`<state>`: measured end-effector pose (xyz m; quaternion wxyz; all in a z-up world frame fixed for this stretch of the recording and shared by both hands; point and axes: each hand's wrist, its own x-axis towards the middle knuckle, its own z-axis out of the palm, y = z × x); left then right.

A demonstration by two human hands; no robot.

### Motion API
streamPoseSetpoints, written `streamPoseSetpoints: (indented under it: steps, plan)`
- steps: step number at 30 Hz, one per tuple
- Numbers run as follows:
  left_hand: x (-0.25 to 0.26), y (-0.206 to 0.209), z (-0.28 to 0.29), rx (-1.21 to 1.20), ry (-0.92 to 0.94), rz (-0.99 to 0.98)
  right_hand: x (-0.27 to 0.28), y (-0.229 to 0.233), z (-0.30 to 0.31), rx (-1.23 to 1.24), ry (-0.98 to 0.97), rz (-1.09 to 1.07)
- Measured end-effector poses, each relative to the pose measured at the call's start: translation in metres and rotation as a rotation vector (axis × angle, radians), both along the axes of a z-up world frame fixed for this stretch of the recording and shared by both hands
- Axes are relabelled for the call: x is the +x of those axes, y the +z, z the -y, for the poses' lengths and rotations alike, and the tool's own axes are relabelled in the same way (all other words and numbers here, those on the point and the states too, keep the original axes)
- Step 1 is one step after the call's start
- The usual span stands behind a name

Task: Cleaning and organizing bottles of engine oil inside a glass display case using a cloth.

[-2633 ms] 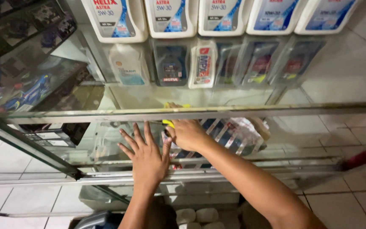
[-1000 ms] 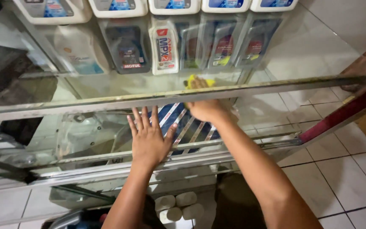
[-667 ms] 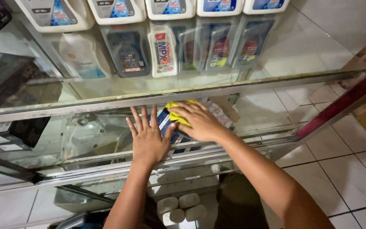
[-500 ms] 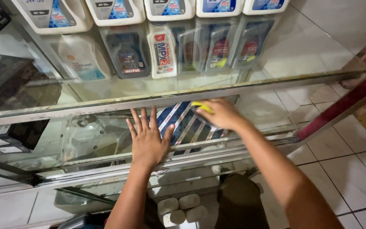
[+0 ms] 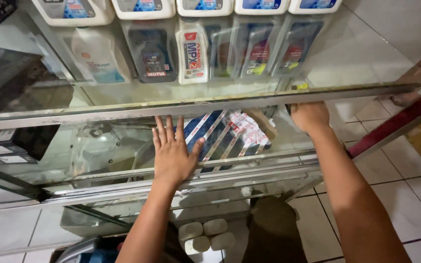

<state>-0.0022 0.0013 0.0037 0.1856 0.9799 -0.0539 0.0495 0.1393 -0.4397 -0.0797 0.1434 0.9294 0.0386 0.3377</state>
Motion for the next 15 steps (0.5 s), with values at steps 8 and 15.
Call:
streamPoseSetpoints:
  steps: [8,15]
  plan:
    - [-0.005,0.002,0.001,0.057,-0.039,-0.005,-0.107,0.061,-0.028,0.398,-0.153,-0.596]
    - [-0.001,-0.008,0.005,0.122,-0.022,0.032,-0.122,0.078,-0.100,0.345,-0.174,-0.561]
